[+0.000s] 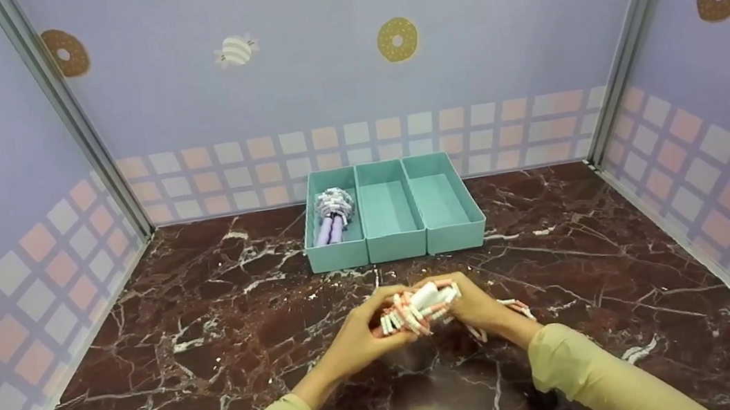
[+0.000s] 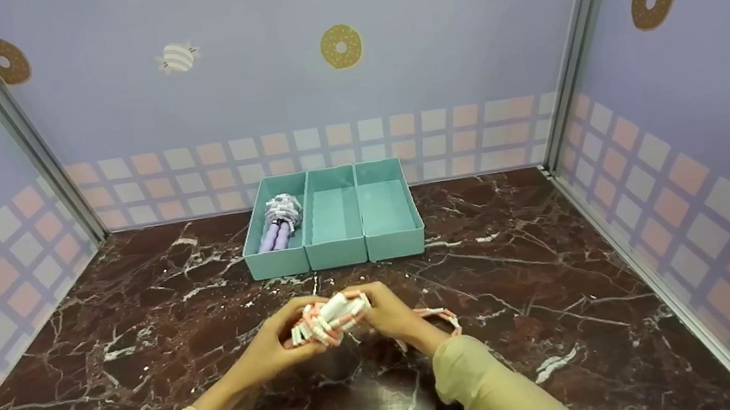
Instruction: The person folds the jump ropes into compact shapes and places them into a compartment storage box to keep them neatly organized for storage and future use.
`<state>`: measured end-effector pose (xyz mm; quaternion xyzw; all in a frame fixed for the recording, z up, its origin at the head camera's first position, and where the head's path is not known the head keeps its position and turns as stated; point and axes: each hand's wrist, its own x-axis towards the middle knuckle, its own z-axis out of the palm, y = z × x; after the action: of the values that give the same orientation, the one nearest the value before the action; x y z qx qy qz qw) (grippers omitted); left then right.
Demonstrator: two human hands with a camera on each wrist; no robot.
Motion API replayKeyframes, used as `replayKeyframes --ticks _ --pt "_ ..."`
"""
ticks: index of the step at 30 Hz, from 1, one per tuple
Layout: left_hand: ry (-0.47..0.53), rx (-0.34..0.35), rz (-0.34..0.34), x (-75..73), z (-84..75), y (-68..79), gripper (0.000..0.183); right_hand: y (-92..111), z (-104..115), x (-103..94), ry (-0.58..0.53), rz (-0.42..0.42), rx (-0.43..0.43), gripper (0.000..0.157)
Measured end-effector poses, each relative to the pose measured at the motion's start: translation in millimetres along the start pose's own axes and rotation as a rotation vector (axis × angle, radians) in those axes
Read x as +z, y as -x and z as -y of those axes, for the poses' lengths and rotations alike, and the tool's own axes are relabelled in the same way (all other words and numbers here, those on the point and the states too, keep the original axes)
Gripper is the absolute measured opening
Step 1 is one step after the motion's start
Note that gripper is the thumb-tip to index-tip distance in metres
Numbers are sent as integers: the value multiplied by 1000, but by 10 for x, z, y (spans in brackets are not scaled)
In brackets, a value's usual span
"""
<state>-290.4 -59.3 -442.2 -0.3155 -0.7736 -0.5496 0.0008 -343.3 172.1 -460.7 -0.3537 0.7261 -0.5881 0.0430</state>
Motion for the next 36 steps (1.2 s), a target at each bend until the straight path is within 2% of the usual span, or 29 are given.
replayKeyframes --ticks 4,6,9,14,18,21,23,26,28,34,36 --pt "86 -36 -59 -16 -29 -51 66 5 14 47 196 -4 53 18" --pt "76 -46 -92 -17 -44 -79 67 4 27 78 326 4 37 21" --pt "16 -52 -146 -13 -52 -110 66 18 50 123 409 40 20 28" --pt "-89 -83 -241 0 -57 -146 56 76 94 183 408 109 36 26" --pt "-163 -108 -283 -1 -65 -175 54 114 135 220 389 139 54 30" --pt "-206 -111 -308 -22 -61 -202 54 127 158 240 397 149 34 29" --pt "-227 -110 -326 -38 -47 -216 54 134 179 254 421 153 5 22" --pt "-258 -110 -344 -47 -32 -229 53 140 207 279 478 140 -41 8" --pt "-287 -113 -346 -41 -34 -234 53 152 230 293 501 124 -38 5" --pt "-397 -101 -337 -34 -61 -250 52 205 322 297 506 110 42 9" --pt "-458 -105 -341 -54 -61 -251 52 218 361 278 559 106 31 9"
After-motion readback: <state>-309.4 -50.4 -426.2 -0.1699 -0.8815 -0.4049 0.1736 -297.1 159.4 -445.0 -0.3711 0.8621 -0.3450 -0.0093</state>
